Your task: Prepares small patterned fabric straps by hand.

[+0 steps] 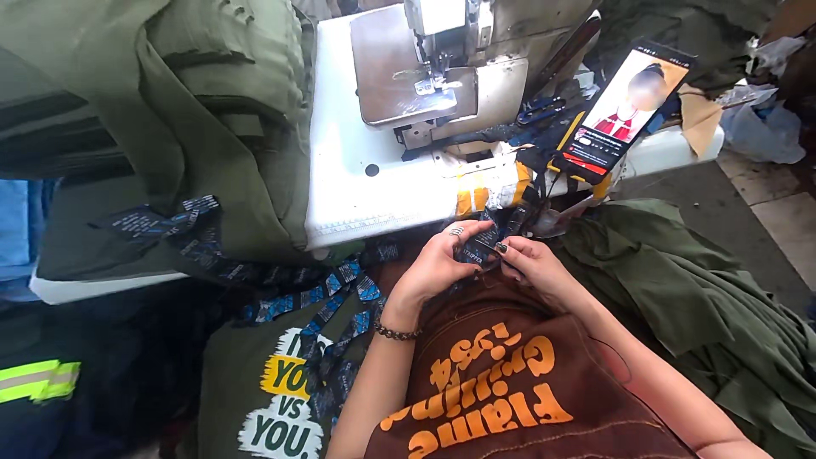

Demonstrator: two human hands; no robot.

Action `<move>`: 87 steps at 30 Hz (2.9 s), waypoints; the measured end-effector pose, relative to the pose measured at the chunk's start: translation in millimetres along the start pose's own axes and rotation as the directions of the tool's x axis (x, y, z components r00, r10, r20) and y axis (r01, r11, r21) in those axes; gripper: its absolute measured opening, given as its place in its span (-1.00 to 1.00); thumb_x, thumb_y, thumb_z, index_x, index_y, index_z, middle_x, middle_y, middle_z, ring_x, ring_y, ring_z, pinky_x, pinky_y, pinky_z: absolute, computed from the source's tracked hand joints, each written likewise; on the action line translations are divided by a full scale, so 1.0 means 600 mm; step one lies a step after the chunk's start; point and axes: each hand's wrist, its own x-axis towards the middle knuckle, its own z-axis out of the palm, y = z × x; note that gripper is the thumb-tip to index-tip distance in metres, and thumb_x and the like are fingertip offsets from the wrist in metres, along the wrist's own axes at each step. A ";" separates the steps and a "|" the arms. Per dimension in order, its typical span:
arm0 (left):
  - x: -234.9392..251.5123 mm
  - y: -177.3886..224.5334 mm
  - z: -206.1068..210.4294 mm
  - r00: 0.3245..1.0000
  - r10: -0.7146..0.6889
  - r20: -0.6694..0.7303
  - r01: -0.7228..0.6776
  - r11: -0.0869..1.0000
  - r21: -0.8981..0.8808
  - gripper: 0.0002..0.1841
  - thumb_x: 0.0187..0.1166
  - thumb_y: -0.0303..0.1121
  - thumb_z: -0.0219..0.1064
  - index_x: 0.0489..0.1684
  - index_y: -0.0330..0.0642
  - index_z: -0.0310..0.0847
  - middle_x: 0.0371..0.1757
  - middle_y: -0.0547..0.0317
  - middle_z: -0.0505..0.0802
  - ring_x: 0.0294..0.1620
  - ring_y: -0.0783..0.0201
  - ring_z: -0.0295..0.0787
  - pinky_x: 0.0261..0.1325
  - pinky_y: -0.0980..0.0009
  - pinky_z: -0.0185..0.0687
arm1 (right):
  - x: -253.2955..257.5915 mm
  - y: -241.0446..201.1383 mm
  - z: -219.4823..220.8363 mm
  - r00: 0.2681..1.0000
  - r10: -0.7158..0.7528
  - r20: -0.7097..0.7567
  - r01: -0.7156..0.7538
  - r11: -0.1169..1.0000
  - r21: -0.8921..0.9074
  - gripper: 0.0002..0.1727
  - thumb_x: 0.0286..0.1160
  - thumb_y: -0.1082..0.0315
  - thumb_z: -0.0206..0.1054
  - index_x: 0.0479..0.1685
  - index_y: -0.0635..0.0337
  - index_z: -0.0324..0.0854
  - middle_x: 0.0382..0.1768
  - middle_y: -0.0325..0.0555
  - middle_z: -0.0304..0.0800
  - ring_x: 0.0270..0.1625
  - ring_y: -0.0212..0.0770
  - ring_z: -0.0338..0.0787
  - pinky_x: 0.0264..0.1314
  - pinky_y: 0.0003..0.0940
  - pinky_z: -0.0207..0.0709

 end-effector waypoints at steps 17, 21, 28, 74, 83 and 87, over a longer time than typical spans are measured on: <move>-0.001 -0.002 0.007 0.999 -0.003 0.033 0.003 1.000 0.012 -0.07 0.14 -0.71 0.59 0.71 -0.01 0.41 0.63 0.13 0.54 0.32 0.29 0.73 0.28 0.30 0.77 | 0.005 0.002 0.008 1.000 0.007 -0.015 -0.007 1.000 -0.014 -0.76 0.77 0.32 0.14 -0.30 0.15 0.60 -0.68 -0.43 0.49 -0.66 -0.58 0.39 -0.58 -0.69 0.24; 0.000 -0.002 0.006 0.999 -0.040 0.011 0.039 0.999 0.028 0.07 0.12 -0.68 0.60 0.81 0.14 0.21 0.63 0.15 0.54 0.28 0.25 0.75 0.22 0.26 0.79 | 0.002 0.002 0.006 0.994 0.090 0.059 -0.089 0.996 -0.021 -0.74 0.82 0.18 0.07 -0.11 0.11 0.58 -0.67 -0.48 0.43 -0.69 -0.60 0.31 -0.64 -0.70 0.16; -0.028 0.029 -0.009 0.992 -0.055 0.111 0.042 0.992 0.116 -0.26 0.32 -0.67 0.50 0.62 -0.05 0.47 0.40 0.14 0.75 0.02 0.38 0.84 0.02 0.41 0.82 | 0.015 -0.017 -0.008 0.951 -0.009 -0.308 -0.010 0.998 -0.061 -0.92 0.42 0.45 0.46 -0.19 0.22 0.71 -0.63 -0.39 0.56 -0.72 -0.60 0.32 -0.67 -0.66 0.23; -0.015 0.000 -0.014 0.998 -0.005 0.056 0.009 0.996 -0.087 -0.07 0.15 -0.74 0.56 0.71 -0.04 0.41 0.64 0.13 0.56 0.23 0.28 0.78 0.22 0.29 0.80 | -0.012 -0.002 -0.008 0.998 0.049 0.033 -0.048 0.998 -0.033 -0.71 0.82 0.26 0.07 -0.02 0.18 0.69 -0.62 -0.45 0.55 -0.66 -0.61 0.38 -0.62 -0.73 0.21; -0.021 0.007 -0.016 0.999 0.002 0.047 0.003 0.993 -0.119 -0.05 0.15 -0.75 0.57 0.74 0.02 0.39 0.66 0.14 0.53 0.25 0.25 0.78 0.21 0.27 0.82 | -0.014 -0.020 -0.005 0.997 0.056 0.057 -0.057 0.998 0.003 -0.69 0.81 0.23 0.06 0.00 0.18 0.70 -0.62 -0.45 0.53 -0.67 -0.62 0.34 -0.64 -0.73 0.15; -0.018 0.004 -0.009 0.997 0.017 0.070 -0.013 0.998 -0.063 -0.07 0.13 -0.69 0.60 0.72 -0.02 0.41 0.67 0.18 0.52 0.26 0.33 0.75 0.20 0.34 0.78 | -0.008 -0.020 0.000 0.997 0.039 0.065 -0.039 0.999 0.004 -0.73 0.81 0.23 0.07 -0.15 0.11 0.63 -0.64 -0.46 0.52 -0.67 -0.63 0.36 -0.63 -0.74 0.16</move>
